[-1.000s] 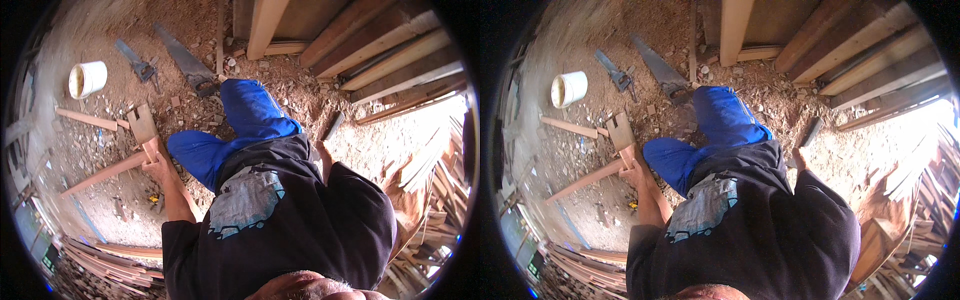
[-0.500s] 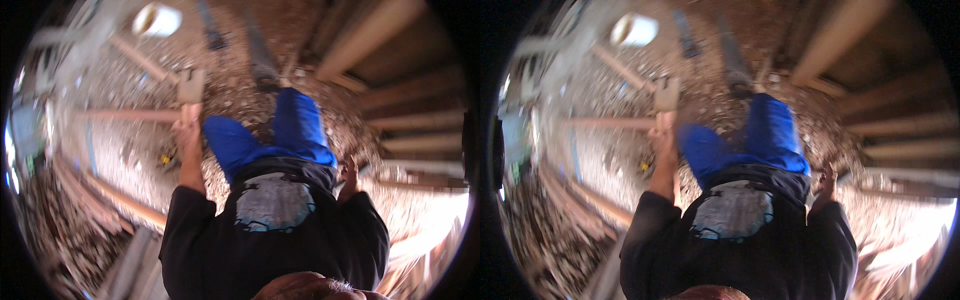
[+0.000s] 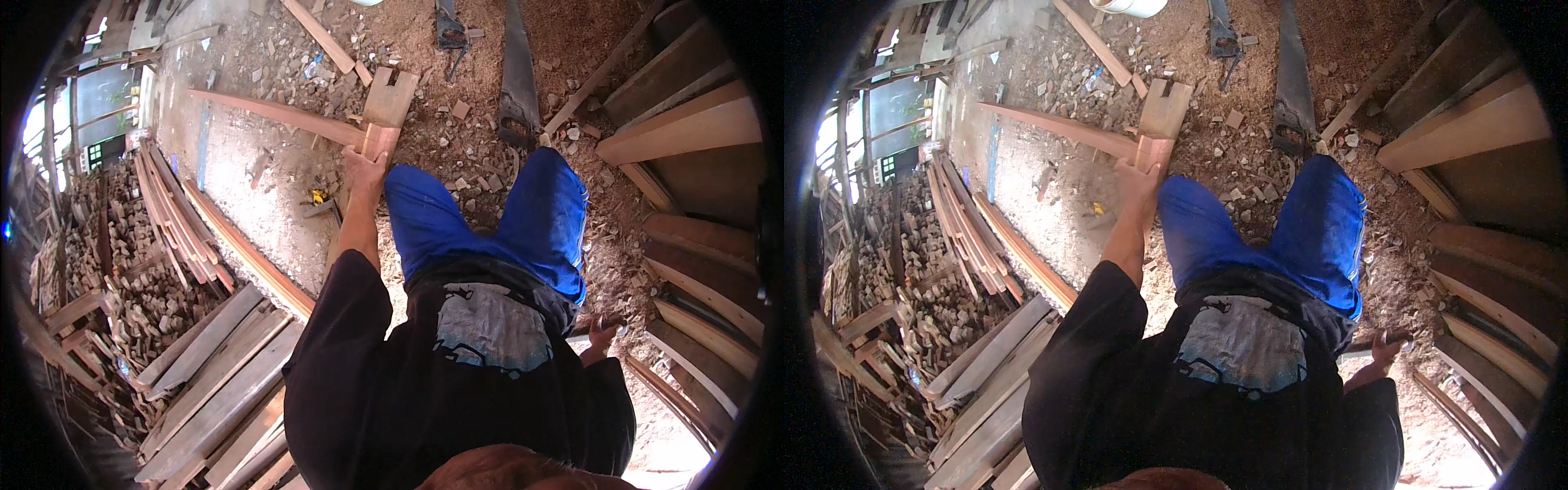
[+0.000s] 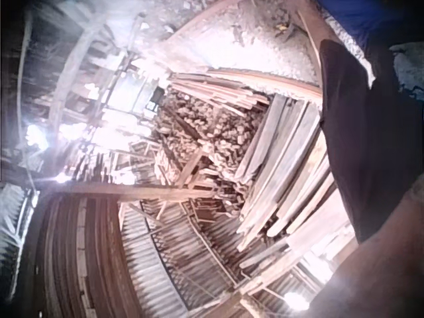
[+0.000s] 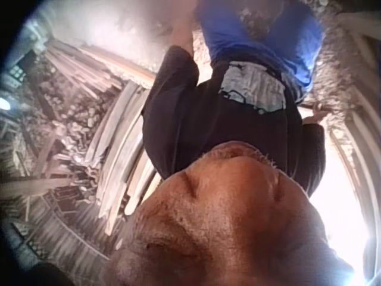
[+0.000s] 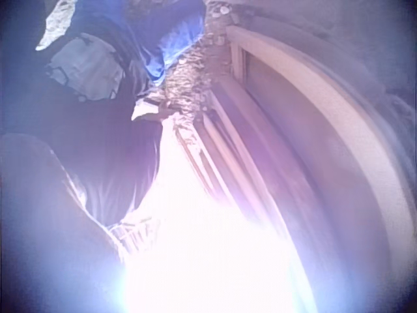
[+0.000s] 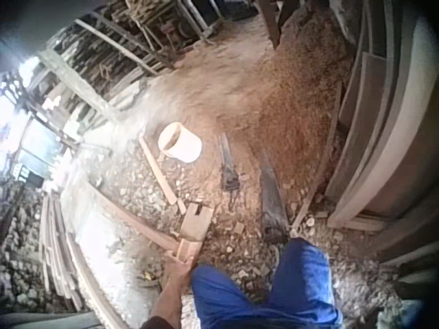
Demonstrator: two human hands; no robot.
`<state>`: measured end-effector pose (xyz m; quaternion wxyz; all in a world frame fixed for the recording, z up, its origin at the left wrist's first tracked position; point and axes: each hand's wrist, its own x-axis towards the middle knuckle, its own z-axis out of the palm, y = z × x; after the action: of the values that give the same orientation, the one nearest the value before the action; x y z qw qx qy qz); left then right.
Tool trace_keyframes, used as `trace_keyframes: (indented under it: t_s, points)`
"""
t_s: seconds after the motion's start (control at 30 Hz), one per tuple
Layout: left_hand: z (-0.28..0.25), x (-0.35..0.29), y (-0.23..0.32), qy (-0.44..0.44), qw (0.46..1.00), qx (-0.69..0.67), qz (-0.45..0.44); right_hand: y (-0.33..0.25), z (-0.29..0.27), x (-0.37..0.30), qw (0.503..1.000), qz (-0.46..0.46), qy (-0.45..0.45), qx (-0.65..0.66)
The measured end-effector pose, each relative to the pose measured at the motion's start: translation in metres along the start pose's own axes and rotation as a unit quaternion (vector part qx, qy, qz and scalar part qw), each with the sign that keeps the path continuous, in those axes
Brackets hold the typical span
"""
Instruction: The person kneels on the ground and uses a hand saw to cut a wooden plank, then uses a hammer to drive nails into the frame to join the pieces. The person adjusts the plank and continues hammering to secure the joint.
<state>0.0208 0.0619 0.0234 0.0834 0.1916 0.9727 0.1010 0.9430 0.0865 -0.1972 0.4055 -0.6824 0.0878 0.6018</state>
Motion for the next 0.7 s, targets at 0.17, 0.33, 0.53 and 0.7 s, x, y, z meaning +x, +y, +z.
trace_keyframes:
  t_s: [0.17,0.33,0.53,0.7]
  points:
    - [-0.017,0.017,-0.024,0.012,0.998,-0.046,0.052,0.032,0.051,-0.014,0.976,0.139,0.024,0.164]
    - [-0.039,-0.019,0.023,-0.027,0.994,-0.101,-0.026,0.014,0.089,-0.049,0.993,0.111,-0.009,0.030]
    - [-0.001,0.008,-0.015,0.005,0.996,0.091,-0.016,0.033,0.151,-0.087,0.987,0.116,-0.050,-0.101]
    - [0.033,0.008,-0.035,0.027,0.997,0.065,-0.011,0.020,0.195,-0.132,0.972,0.093,-0.049,-0.211]
